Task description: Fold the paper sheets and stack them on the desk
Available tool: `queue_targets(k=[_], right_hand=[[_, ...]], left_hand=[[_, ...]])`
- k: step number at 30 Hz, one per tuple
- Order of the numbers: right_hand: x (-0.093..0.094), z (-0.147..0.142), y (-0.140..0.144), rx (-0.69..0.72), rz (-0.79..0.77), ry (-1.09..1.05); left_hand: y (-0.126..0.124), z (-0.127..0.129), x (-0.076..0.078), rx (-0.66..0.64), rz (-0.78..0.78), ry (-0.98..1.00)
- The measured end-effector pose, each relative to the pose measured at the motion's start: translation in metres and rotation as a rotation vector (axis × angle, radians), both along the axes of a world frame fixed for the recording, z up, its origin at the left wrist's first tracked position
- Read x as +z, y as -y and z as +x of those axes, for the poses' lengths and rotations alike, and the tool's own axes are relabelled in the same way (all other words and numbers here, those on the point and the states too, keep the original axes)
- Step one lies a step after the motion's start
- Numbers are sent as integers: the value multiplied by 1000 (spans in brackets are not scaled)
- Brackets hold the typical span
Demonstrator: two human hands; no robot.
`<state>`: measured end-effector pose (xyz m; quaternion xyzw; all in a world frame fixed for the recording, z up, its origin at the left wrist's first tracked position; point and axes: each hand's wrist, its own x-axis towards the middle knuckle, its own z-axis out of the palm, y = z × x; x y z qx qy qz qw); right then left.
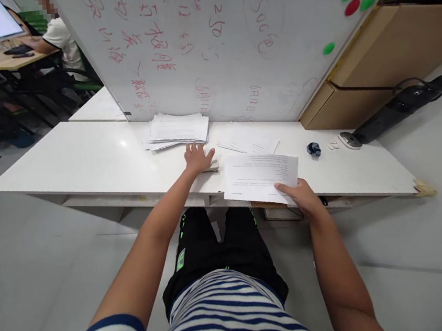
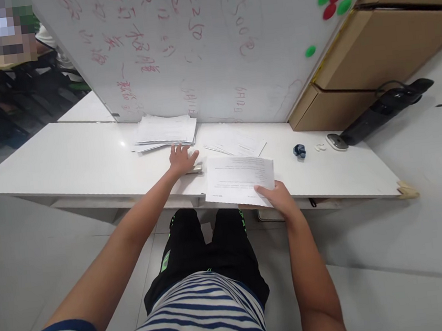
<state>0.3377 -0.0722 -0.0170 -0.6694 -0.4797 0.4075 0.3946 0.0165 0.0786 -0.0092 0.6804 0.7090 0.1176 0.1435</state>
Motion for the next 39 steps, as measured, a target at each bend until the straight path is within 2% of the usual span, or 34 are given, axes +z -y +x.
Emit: queue_targets(k=[4,9,16,24,28,31,33,36,39], right_hand=[[1,15,11,-62,16,-26],[-10,18,10,-136,29,-57],[-17,10,7,-118,22,-73],[-27,15,1,-106,15,-39],[-20,9,-12,-115,101,-15],[-2,-11,-35,-93,302,-72],[16,-36,-57,-37,419,-111],[43,-88,-102,53,470,-137],[60,-147,-160,110,466,-179]], left_hand=[[-3,-1,-3,-10,1,12],[-6,-1,-7,-22,5,24],[-4,0,-7,-14,-24,51],[-3,0,-7,-10,-22,64],[-1,0,-8,-12,1,85],[0,0,-8,-6,27,99],[2,0,-8,-12,47,105],[3,1,-8,-20,54,113],[5,2,-6,-10,50,133]])
